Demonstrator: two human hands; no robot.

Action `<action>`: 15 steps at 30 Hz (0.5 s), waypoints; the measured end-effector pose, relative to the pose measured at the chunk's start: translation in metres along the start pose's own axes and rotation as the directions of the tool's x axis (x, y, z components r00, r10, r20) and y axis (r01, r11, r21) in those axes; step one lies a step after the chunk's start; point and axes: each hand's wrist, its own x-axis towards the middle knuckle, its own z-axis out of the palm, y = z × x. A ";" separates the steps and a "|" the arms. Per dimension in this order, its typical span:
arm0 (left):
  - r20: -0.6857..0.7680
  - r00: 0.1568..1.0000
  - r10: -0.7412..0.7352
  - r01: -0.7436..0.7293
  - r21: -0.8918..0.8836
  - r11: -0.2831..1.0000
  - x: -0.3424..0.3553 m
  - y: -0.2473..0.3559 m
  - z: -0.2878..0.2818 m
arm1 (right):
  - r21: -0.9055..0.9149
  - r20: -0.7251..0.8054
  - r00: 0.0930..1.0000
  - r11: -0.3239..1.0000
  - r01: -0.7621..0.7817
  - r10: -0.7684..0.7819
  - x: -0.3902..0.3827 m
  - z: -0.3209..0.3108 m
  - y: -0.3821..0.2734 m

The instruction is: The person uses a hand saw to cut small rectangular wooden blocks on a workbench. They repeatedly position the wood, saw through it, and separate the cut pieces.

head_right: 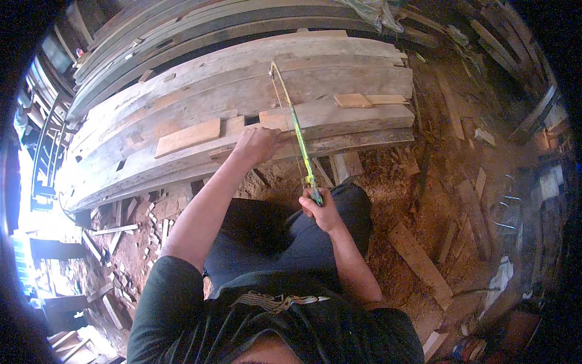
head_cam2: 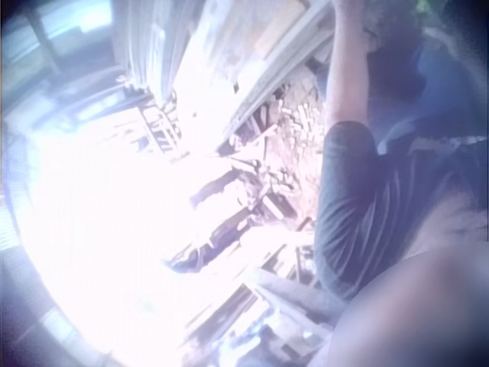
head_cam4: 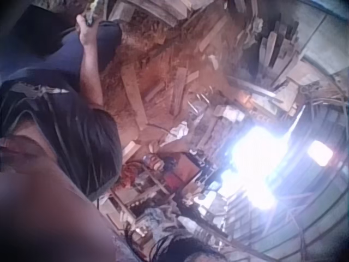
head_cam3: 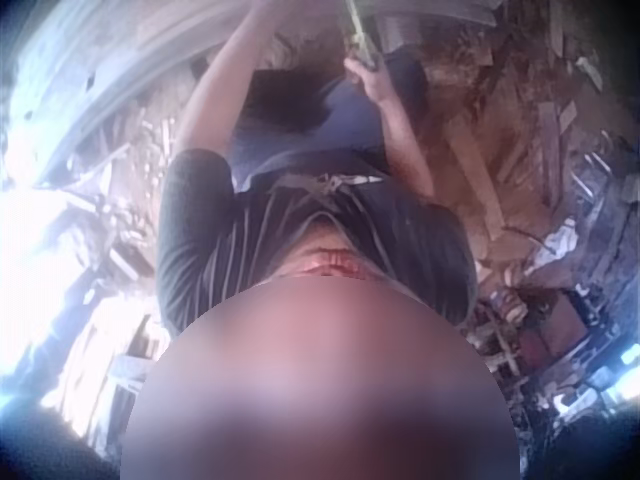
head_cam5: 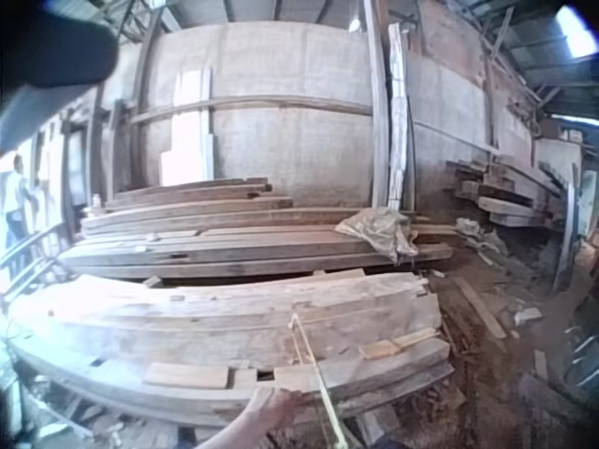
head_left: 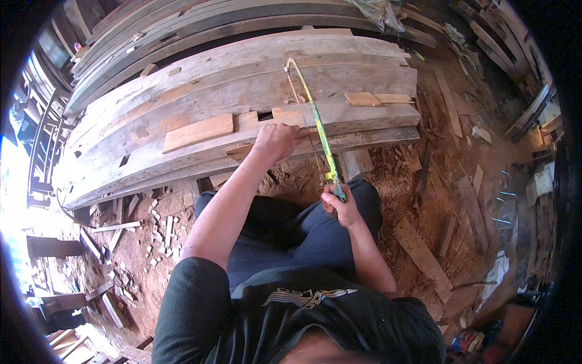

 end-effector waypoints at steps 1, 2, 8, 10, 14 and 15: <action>0.011 1.000 -0.027 0.028 -0.031 0.999 0.000 0.000 0.000 | 0.014 0.019 1.000 1.000 0.004 -0.004 0.002 -0.001 0.000; 0.035 0.998 -0.057 0.059 -0.059 0.997 0.000 0.000 -0.001 | 0.030 0.037 0.999 1.000 0.008 -0.009 0.005 -0.003 0.000; 0.040 0.990 -0.138 0.141 -0.078 0.987 0.003 -0.001 -0.010 | 0.000 -0.053 0.999 1.000 0.008 -0.008 0.015 0.002 0.008; 0.019 0.993 -0.116 0.117 -0.062 0.991 0.005 -0.002 -0.010 | 0.028 -0.035 0.999 0.999 -0.017 0.018 0.009 -0.002 0.012; 0.061 0.993 -0.100 0.105 -0.079 0.991 0.009 -0.010 -0.012 | 0.053 -0.066 0.993 0.994 -0.091 0.094 -0.055 -0.020 0.021; 0.052 0.995 -0.085 0.089 -0.064 0.994 0.010 -0.008 -0.011 | -0.014 -0.126 0.990 0.997 -0.072 0.069 -0.070 -0.019 0.025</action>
